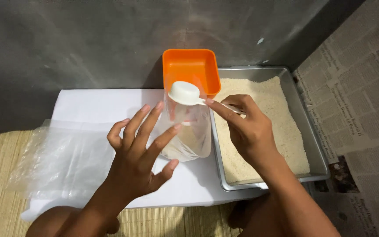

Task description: Scooping rice from a metal tray into a plastic bag using a small measuring cup

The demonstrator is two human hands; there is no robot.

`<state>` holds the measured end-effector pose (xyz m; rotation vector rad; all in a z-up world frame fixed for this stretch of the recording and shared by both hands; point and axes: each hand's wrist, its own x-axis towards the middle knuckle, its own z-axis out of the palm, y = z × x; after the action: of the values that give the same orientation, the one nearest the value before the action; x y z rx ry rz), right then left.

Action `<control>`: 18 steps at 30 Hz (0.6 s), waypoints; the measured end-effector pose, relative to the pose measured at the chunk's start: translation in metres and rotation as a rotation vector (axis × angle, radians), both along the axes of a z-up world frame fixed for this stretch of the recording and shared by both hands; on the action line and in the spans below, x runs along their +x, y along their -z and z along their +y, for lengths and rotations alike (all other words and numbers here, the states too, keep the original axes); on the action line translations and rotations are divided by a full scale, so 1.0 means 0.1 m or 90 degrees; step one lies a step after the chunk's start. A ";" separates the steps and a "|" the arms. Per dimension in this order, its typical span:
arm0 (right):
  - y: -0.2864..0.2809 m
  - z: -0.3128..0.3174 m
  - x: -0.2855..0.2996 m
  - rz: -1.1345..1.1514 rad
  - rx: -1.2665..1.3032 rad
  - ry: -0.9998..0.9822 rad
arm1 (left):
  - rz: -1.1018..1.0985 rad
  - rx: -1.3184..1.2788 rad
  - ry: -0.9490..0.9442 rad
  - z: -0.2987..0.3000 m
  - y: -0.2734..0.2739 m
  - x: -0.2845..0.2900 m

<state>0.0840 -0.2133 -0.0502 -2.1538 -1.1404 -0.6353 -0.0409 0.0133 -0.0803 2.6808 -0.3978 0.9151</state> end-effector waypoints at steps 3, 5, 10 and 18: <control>0.04 -0.03 0.03 -0.095 0.051 0.032 | -0.078 0.035 0.047 -0.02 0.18 -0.05; 0.07 -0.08 0.10 -0.134 0.093 0.045 | -0.141 0.056 0.094 -0.05 0.31 -0.09; 0.10 -0.31 0.37 0.175 0.168 0.102 | -0.177 0.025 0.414 -0.30 0.31 -0.09; -0.24 -0.66 0.51 0.143 0.234 0.113 | 0.079 -0.057 0.465 -0.69 0.70 0.05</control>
<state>0.1354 -0.2791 -0.0262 -1.9602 -0.6597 -0.6075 -0.0362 -0.0554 -0.1499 2.2070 -1.1645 0.5195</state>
